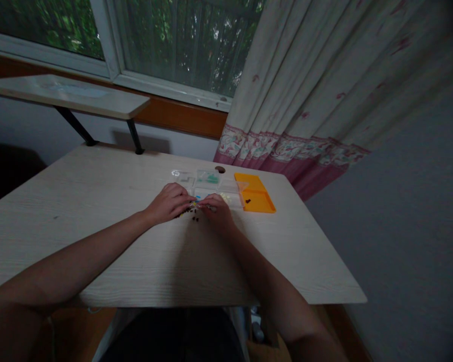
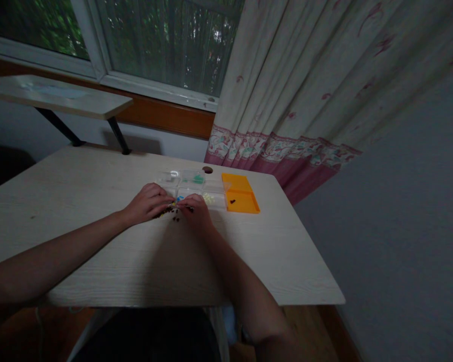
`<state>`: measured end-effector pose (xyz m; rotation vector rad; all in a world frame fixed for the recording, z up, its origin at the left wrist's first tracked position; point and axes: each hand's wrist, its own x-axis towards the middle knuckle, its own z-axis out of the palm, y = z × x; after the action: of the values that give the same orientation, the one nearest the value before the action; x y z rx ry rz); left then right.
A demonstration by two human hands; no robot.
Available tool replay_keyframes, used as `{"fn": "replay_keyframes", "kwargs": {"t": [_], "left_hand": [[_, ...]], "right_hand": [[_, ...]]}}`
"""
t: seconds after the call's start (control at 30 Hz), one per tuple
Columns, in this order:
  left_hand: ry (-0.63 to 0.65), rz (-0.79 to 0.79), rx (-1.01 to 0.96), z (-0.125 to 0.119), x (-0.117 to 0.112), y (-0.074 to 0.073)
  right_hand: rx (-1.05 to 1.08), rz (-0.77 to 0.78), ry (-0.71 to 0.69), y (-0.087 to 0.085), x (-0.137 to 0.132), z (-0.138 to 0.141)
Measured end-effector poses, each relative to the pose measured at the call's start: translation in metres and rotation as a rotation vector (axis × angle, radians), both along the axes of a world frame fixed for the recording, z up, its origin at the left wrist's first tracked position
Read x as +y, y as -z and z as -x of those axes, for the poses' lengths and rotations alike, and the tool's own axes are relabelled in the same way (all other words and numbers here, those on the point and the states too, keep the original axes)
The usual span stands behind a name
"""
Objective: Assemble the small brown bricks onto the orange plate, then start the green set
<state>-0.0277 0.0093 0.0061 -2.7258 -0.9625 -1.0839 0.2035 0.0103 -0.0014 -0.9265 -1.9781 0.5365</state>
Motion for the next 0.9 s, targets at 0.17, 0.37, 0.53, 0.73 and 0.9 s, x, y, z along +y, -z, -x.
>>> {"fn": "replay_keyframes", "kwargs": {"t": [0.17,0.37,0.53,0.73,0.9], "left_hand": [[0.002,0.056,0.019,-0.001,-0.0004,-0.002],[0.01,0.079,0.028,-0.0022,-0.0016,-0.0041],[0.021,0.081,0.027,-0.0026,-0.0012,-0.0041],[0.045,0.083,0.025,-0.003,-0.0015,-0.0047],[0.076,0.125,0.033,-0.0034,-0.0025,-0.0054]], "right_hand": [[0.001,0.021,-0.018,0.0002,-0.0013,0.0021],[-0.009,0.046,-0.018,-0.0021,-0.0033,0.0027],[0.004,0.04,-0.03,-0.0018,-0.0027,0.0029],[-0.006,0.04,-0.043,-0.0012,-0.0018,0.0029],[0.008,0.042,-0.065,-0.0024,-0.0021,0.0024]]}}
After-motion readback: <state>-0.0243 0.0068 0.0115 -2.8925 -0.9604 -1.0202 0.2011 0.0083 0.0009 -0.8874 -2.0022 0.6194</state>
